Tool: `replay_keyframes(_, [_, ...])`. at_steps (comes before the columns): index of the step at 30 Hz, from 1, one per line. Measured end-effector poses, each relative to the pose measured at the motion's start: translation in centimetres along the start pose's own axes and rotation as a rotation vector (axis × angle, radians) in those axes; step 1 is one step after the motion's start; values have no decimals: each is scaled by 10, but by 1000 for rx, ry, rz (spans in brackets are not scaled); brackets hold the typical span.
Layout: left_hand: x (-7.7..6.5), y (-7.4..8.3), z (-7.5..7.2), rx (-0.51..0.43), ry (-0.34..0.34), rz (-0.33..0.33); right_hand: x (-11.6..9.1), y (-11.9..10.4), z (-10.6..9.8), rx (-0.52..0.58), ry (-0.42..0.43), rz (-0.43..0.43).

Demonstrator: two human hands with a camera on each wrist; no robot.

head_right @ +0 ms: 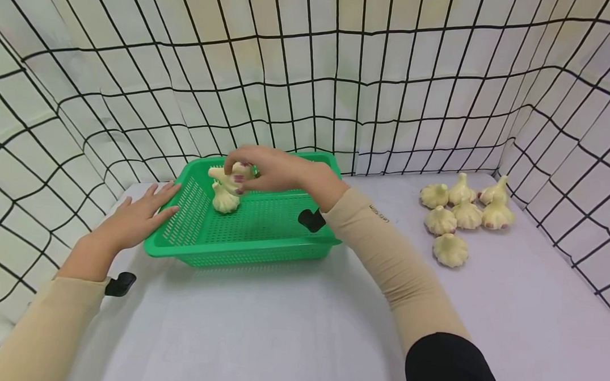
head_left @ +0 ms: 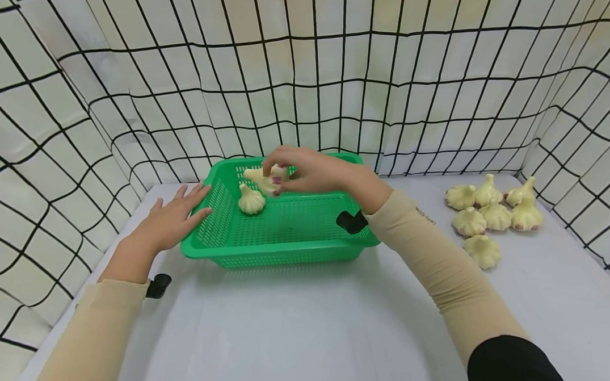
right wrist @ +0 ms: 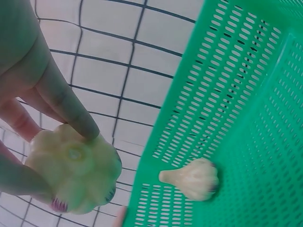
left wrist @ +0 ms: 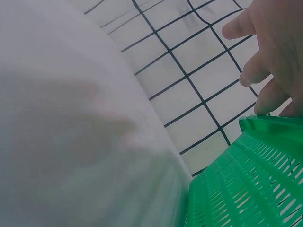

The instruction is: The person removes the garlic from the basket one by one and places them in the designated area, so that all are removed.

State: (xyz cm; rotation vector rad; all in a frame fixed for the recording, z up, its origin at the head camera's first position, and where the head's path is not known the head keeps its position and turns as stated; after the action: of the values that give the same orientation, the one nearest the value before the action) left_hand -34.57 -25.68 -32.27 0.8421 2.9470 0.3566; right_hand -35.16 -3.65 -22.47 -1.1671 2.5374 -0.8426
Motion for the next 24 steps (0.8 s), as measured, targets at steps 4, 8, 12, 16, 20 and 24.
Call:
replay_keyframes(4, [0,1,-1,-4,1,-4,-10,-6,-7,5,26,-50])
replay_keyframes(8, [0,1,-1,1,-1,-5,-20,-7,-12,23,44,-87])
replay_keyframes(12, [1,1,0,6,2,0,-31,-4,-16,28,60,-87])
replay_keyframes(16, [1,2,0,5,4,2,-44,2,-23,33,96,-65])
replay_keyframes(20, [0,2,0,-2,4,3,-56,5,-30,31,142,-42])
replay_keyframes(24, [0,2,0,-8,4,2,-66,7,-34,-2,181,-29])
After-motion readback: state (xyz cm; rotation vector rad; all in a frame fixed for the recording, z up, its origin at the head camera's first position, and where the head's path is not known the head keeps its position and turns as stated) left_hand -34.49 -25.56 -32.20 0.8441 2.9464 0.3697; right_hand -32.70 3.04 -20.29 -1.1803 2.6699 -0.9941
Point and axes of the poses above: each hand's wrist, its own x-axis towards the middle knuckle, its own z-axis out of the palm, y = z × x, the point moved 10 cm from there along x, towards the middle knuckle, and after that the axes turned 15 degrees about z, right-handed, at the moved point
